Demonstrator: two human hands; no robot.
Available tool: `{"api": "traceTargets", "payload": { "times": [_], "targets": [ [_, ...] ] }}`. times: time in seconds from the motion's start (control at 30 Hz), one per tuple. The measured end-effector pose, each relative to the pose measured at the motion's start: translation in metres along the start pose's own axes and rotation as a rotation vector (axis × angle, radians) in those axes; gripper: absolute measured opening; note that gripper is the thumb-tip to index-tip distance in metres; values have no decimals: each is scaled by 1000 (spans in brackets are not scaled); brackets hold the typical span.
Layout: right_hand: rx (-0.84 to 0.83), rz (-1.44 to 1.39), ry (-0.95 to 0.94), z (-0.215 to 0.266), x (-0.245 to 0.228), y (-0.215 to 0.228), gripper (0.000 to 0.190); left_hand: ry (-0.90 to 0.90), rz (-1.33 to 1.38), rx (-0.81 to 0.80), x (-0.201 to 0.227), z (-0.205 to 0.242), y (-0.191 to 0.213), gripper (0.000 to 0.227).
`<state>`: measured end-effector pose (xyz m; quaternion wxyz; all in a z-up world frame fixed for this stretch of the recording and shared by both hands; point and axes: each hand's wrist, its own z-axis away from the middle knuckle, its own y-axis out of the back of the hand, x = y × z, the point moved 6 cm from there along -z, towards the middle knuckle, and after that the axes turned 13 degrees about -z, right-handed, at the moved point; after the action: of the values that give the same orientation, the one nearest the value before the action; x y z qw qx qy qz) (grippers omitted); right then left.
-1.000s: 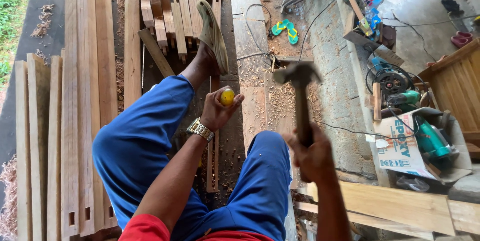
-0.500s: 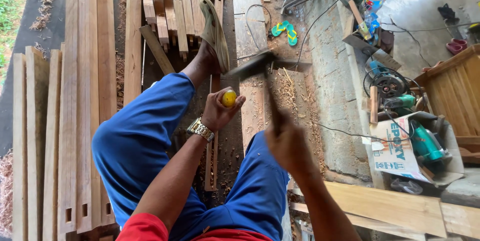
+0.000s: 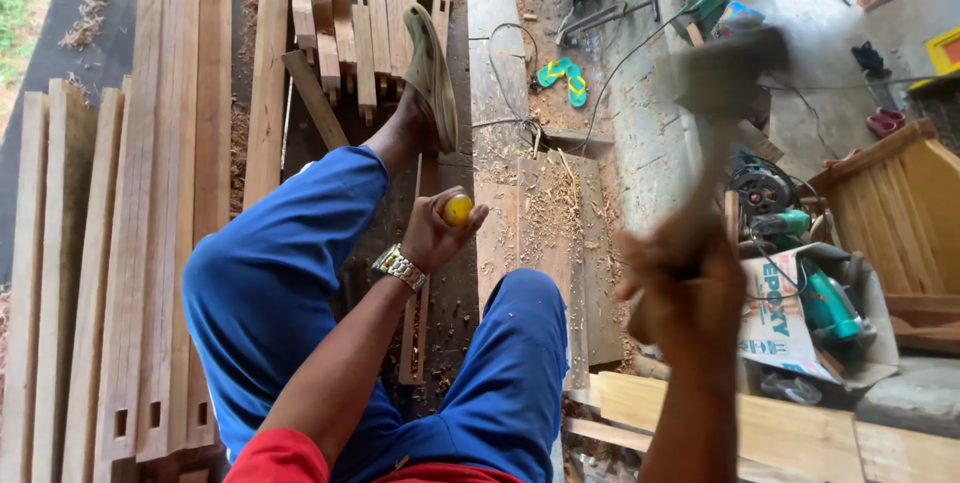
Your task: The recorder uses a hammer and a chisel-like tool to carve mortise holes in wooden furniture components.
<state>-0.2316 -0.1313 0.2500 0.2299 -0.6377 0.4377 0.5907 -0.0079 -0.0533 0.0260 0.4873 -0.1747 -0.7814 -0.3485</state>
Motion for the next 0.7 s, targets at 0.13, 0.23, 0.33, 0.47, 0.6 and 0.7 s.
{"api": "traceTargets", "payload": {
  "times": [0.13, 0.23, 0.33, 0.47, 0.6, 0.7],
  "targets": [
    [134, -572, 446, -7, -82, 4, 23, -10, 16, -30, -2, 2, -2, 39],
    [147, -786, 464, -10, -28, 2, 23, -45, 6, -18, -1, 3, -3, 39],
    [-399, -1321, -104, 15, 138, -30, 33, -47, -12, -16, 0, 2, -1, 38],
    [-410, 425, -109, 52, 133, -63, 46, -109, 40, -18, -16, 12, -12, 28],
    [-376, 527, -212, 50, 96, -57, 34, -231, 98, 48, 4, 21, 4, 19],
    [-261, 527, -174, 34, 67, -44, 37, -151, 84, 48, 4, 14, 5, 23]
  ]
}}
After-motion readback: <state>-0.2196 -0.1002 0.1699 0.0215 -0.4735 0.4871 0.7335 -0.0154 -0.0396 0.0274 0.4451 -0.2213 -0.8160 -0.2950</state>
